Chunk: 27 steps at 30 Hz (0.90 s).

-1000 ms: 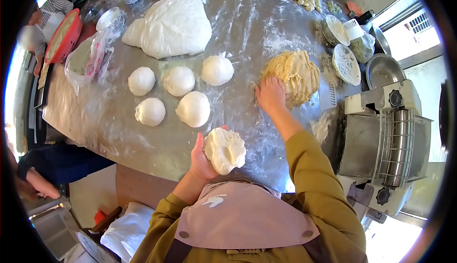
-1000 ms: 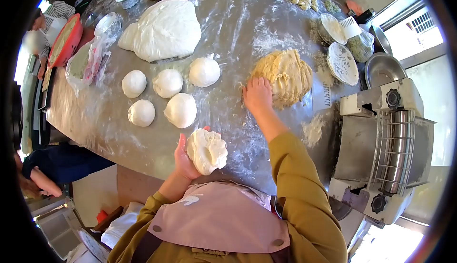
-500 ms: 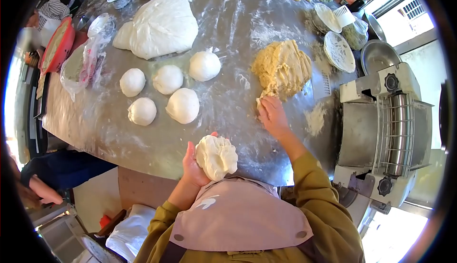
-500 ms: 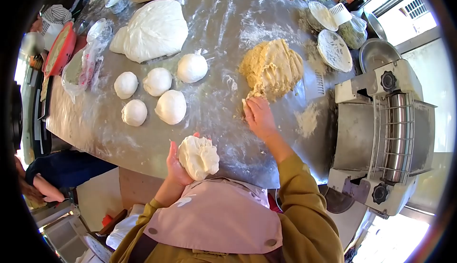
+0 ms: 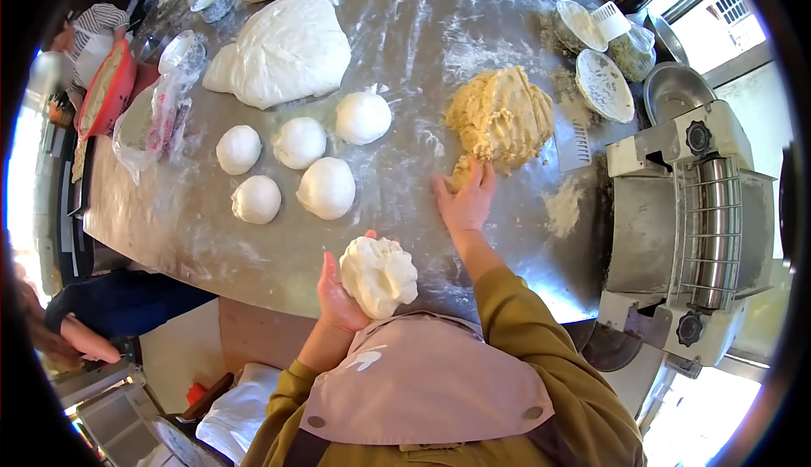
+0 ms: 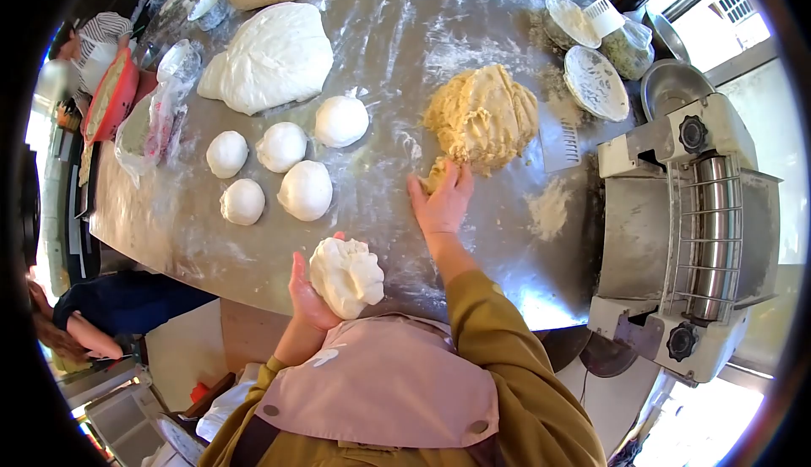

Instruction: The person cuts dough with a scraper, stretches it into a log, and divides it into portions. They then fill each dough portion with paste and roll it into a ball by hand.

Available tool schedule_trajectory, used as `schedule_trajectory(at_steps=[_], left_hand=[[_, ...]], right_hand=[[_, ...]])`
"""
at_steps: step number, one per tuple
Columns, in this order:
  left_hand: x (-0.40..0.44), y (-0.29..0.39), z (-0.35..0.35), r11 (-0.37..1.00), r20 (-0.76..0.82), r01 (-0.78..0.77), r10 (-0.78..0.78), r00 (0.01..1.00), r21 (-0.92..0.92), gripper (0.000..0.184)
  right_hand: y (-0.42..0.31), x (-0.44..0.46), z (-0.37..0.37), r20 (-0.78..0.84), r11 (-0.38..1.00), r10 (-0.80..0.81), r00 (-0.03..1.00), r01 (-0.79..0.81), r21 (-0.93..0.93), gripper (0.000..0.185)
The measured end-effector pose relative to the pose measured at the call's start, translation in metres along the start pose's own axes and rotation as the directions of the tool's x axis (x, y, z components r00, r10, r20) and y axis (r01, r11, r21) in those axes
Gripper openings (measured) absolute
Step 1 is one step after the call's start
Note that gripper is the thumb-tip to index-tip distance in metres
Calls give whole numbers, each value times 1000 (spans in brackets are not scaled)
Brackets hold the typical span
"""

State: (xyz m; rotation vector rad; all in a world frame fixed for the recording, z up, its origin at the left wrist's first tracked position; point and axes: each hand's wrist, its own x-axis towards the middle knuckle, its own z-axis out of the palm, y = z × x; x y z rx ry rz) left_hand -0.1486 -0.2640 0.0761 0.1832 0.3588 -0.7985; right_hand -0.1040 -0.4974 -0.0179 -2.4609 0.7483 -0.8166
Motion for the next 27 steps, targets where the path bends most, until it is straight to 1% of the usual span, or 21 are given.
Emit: schedule_trajectory(at_steps=[2, 5, 8, 11, 13, 14, 15, 16, 17, 20, 23, 26, 27], left_hand=[[0, 1, 1, 1000, -13, 0, 0, 1000, -1, 74], [3, -2, -4, 1000, -14, 10, -9, 1000, 21, 74], [7, -5, 0, 998, -9, 26, -25, 1000, 64, 73], [4, -6, 7, 994, -33, 27, -23, 999, 110, 74], [1, -7, 10, 991, -49, 14, -7, 999, 136, 74], [0, -6, 8, 989, -21, 0, 3, 1000, 145, 75], [-2, -4, 5, 989, 5, -12, 11, 1000, 150, 76], [-6, -3, 1, 988, 27, -18, 14, 1000, 151, 77], [-9, -3, -2, 988, 25, -22, 19, 1000, 150, 76], [-15, 1, -9, 983, 43, -54, 47, 998, 177, 74], [-21, -1, -12, 979, 3, -59, 60, 998, 197, 73], [-21, -5, -10, 984, 14, -26, 24, 1000, 177, 73], [-20, -7, -10, 986, 18, -12, 9, 1000, 164, 73]], right_hand=[[3, -2, 8, 52, 989, -96, 994, 101, -111, 46], [14, -5, 14, 77, 977, -197, 977, 202, -61, 30], [21, -16, 10, 70, 947, -319, 945, 315, 63, 16], [17, -27, -4, 83, 932, -360, 929, 355, 71, 13], [24, -33, -16, 164, 921, -382, 909, 360, 149, 14], [29, -35, -22, 206, 915, -392, 897, 358, 183, 14], [30, -35, -33, 246, 938, -275, 929, 204, 279, 15], [28, -36, -49, 301, 933, -153, 941, 37, 359, 15], [27, -38, -65, 363, 896, -33, 931, -134, 424, 16], [50, -29, -99, 377, 880, 190, 906, -328, 345, 20], [85, -21, -108, 363, 968, 159, 918, -217, 127, 25], [98, -20, -97, 184, 998, -57, 981, 56, 6, 28], [96, -19, -94, 142, 989, -107, 984, 120, -88, 26]])
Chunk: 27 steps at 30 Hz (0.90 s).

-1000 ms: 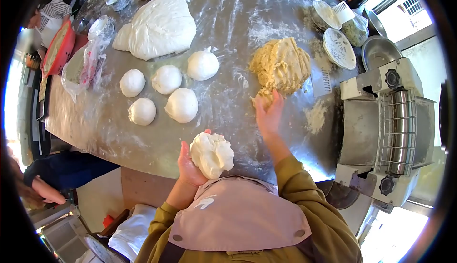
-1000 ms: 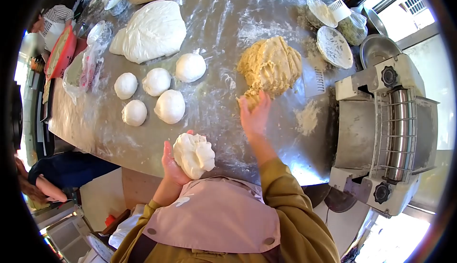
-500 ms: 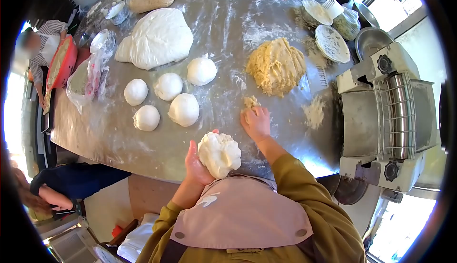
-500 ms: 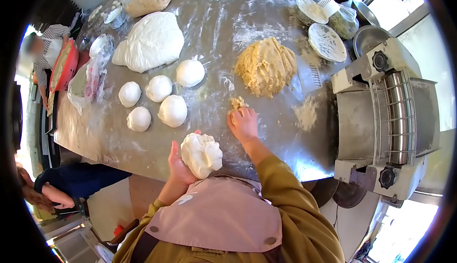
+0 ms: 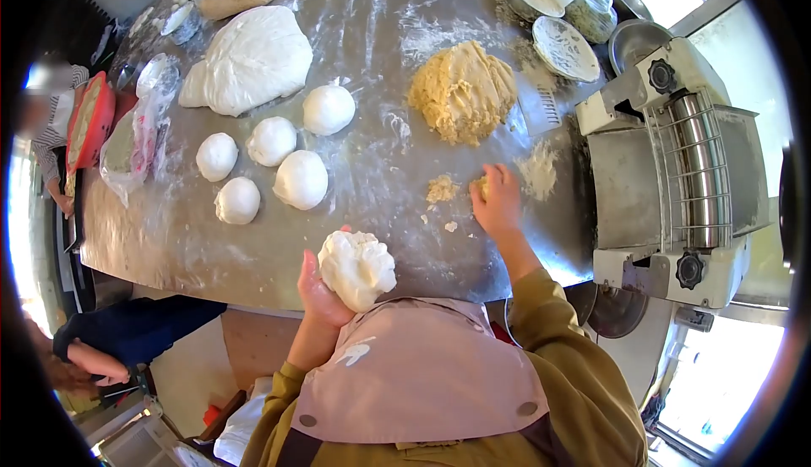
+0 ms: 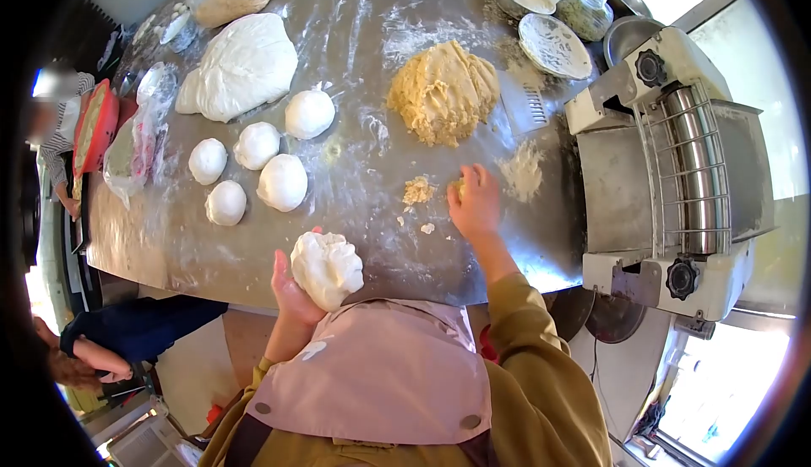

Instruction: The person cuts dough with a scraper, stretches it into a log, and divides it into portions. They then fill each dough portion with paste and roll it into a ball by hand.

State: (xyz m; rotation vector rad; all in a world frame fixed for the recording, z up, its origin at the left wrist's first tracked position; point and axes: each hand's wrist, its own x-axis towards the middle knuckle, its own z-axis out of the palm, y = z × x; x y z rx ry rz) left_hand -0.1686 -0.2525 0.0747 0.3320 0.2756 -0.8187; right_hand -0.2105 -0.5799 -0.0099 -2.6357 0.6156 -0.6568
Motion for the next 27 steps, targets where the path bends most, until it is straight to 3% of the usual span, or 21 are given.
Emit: schedule_trajectory(at_steps=[2, 8, 11, 13, 16, 19, 23, 26, 27], left_hand=[[0, -3, 1, 1000, 3, 22, -22, 1000, -22, 73], [-1, -7, 6, 998, 72, 47, -44, 996, -36, 73], [-4, -7, 2, 999, 54, 19, -17, 998, -30, 74], [-5, -7, 0, 1000, 48, 11, -10, 999, -20, 75], [-6, -9, -1, 1000, -3, 18, -18, 1000, -3, 76], [-9, -14, 1, 999, -39, 25, -24, 999, 21, 75], [-9, -20, 5, 993, 11, 3, -4, 1000, 120, 75], [-8, -24, -2, 991, -19, -39, 42, 999, 126, 76], [-8, -25, -3, 994, 7, -28, 27, 1000, 110, 74]], right_hand=[[-12, -1, 9, -75, 976, -102, 992, 85, -201, 22], [5, -14, 12, 116, 995, -62, 991, 52, 87, 13], [-30, -37, 3, -23, 923, -223, 975, 218, 317, 14], [-65, -52, 13, -70, 886, -322, 944, 326, 331, 15], [-101, -58, 33, 46, 915, -354, 934, 335, 226, 16], [-98, -50, 49, 159, 913, -369, 916, 325, 245, 17], [-64, -66, 36, 129, 920, -337, 933, 298, 254, 17], [-45, -77, -9, -7, 986, -164, 986, 164, -34, 19], [-40, -81, -12, 26, 990, -135, 990, 136, -41, 20]])
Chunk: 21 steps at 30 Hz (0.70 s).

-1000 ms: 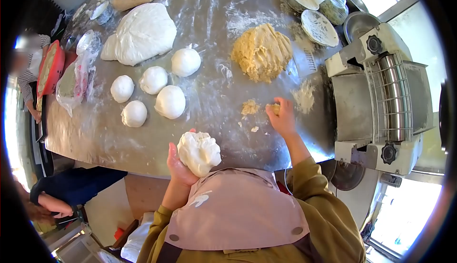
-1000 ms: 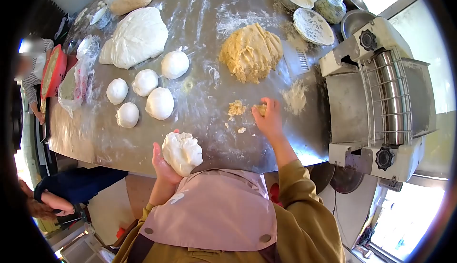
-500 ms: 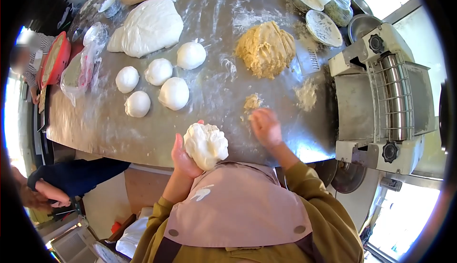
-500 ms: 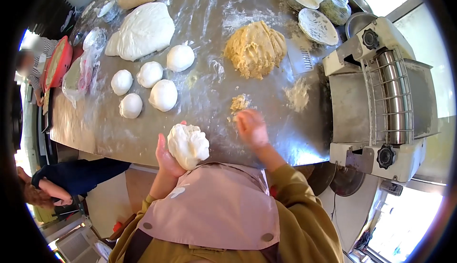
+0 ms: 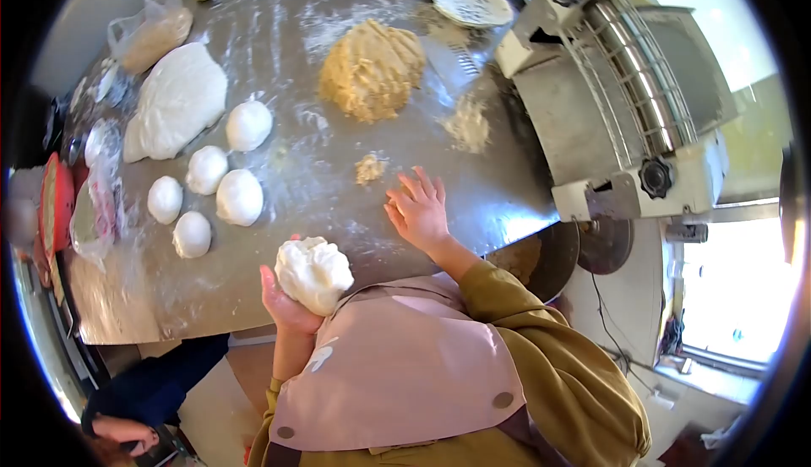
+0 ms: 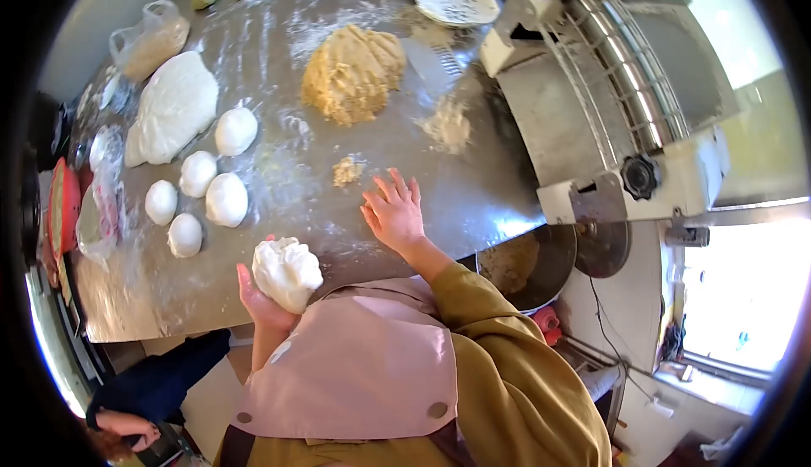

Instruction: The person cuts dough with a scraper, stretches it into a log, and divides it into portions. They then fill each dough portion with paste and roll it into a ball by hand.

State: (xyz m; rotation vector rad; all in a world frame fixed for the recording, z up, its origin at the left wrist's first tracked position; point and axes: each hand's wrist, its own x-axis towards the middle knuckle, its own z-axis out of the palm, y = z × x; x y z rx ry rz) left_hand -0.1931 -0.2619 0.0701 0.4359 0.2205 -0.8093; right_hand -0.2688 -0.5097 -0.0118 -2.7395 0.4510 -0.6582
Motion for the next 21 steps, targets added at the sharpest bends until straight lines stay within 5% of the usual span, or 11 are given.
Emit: schedule_trajectory(at_steps=[8, 11, 17, 19, 21], left_hand=[[-1, -14, 20, 996, -125, 84, -81, 989, 15, 72], [1, -18, 25, 995, -100, 96, -95, 990, 5, 72], [7, -17, 27, 991, 25, 130, -130, 991, -13, 72], [16, -20, 28, 987, 62, 156, -153, 986, -37, 71], [24, -24, 30, 986, 148, 161, -155, 977, -30, 64]], right_hand=[[19, -15, -1, -75, 993, 108, 991, -105, 49, 20], [38, -25, -7, -96, 940, 190, 977, -153, 305, 19], [103, -56, -53, -353, 928, 352, 867, -373, 8, 14], [107, -64, -48, -317, 941, 287, 904, -328, -81, 12], [116, -56, -44, -241, 940, 335, 911, -341, 18, 13]])
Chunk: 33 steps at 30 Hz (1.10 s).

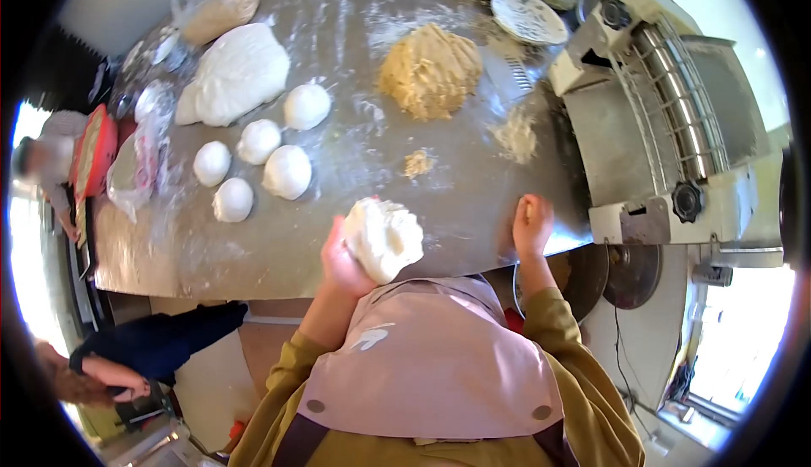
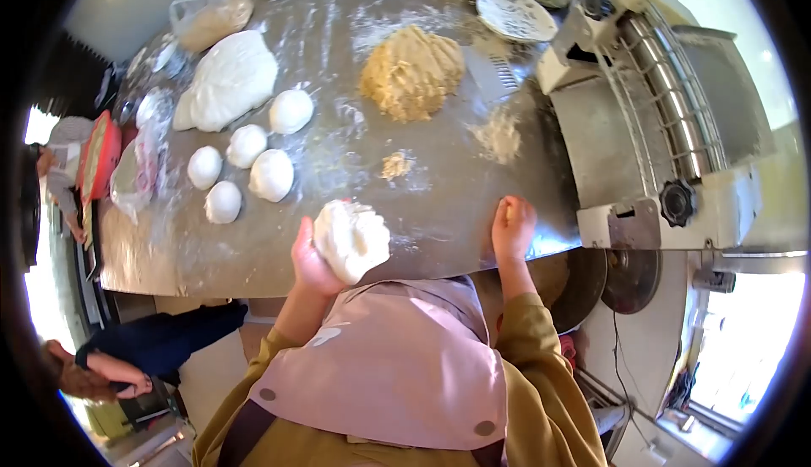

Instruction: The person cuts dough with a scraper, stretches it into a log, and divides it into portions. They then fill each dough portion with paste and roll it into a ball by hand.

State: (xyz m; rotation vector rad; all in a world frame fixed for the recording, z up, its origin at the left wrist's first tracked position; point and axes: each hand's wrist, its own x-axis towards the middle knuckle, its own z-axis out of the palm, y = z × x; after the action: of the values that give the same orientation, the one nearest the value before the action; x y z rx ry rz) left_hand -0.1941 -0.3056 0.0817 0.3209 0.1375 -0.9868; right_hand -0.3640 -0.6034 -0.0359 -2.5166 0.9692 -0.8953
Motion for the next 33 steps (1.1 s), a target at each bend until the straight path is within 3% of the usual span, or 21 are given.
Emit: schedule_trajectory(at_steps=[2, 5, 7, 9, 10, 11, 12, 14, 15, 16, 17, 18, 20, 22, 23, 25, 26, 30, 31, 33], left_hand=[[12, -2, -4, 995, 114, -25, 14, 993, 98, 63], [22, -7, 2, 997, 13, 7, -8, 1000, 71, 62], [24, -8, 3, 997, -31, 73, -72, 997, 34, 61], [27, -12, 9, 997, -91, 79, -77, 993, 12, 64], [29, -14, 11, 997, -120, 78, -77, 990, -2, 65], [33, -16, 8, 992, -100, -8, 21, 995, 128, 58], [34, -14, 6, 998, -86, -1, 7, 996, 70, 56], [36, -6, 2, 999, -58, 7, -10, 998, -43, 52], [34, -1, 0, 999, -165, 10, -2, 986, 49, 51], [31, 2, -1, 997, -168, 4, 10, 986, 81, 51], [30, 6, 0, 994, -168, -6, 25, 985, 112, 51], [31, 12, 3, 990, -167, -19, 43, 985, 142, 52], [34, 22, -9, 998, -155, -24, 33, 987, 54, 52], [33, 30, -4, 996, -173, -80, 85, 981, 32, 54], [32, 33, -10, 995, -148, -97, 94, 984, -15, 55], [25, 38, -16, 986, -80, -155, 151, 985, -55, 56], [21, 39, -19, 981, -42, -177, 175, 984, -79, 56], [-1, 43, -52, 993, -186, -115, 120, 975, 38, 60], [-3, 45, -51, 994, -186, -109, 110, 976, 13, 61], [-9, 47, -46, 995, -186, -97, 88, 979, -38, 62]], right_hand=[[-51, 19, -12, 27, 943, 232, 972, -232, 237, 17], [-153, 44, -39, 267, 593, 313, 912, -407, 694, 19], [-196, 45, -45, 212, 683, 42, 976, -183, 707, 20], [-234, 46, -45, -22, 768, -327, 945, 280, 577, 22], [-246, 37, -34, 10, 755, -400, 916, 323, 571, 25], [-248, 30, -25, 93, 774, -476, 875, 366, 517, 27], [-251, 25, -20, 181, 783, -540, 822, 412, 466, 32], [-253, 28, -17, 313, 760, -545, 778, 300, 576, 40], [-252, 28, -17, 384, 750, -545, 746, 229, 620, 45], [-248, 27, -11, 437, 598, -448, 780, -102, 795, 47], [-241, 26, -1, 519, 343, -362, 774, -407, 846, 49], [-235, 30, 5, 617, 29, -303, 726, -640, 768, 51], [-242, 63, -10, 687, -374, -111, 718, -670, 641, 65], [-213, 78, 12, 604, -79, -25, 797, -603, 793, 61], [-203, 83, 24, 593, 164, 24, 805, -589, 792, 55], [-181, 72, 62, 466, 735, -147, 872, -219, 642, 53], [-169, 68, 79, 432, 893, -255, 865, 40, 448, 52], [-160, 48, 125, 408, 865, -502, 762, 448, 228, 43], [-164, 52, 134, 345, 878, -461, 818, 364, 310, 31], [-156, 70, 162, 337, 858, -479, 810, 353, 373, 25]])
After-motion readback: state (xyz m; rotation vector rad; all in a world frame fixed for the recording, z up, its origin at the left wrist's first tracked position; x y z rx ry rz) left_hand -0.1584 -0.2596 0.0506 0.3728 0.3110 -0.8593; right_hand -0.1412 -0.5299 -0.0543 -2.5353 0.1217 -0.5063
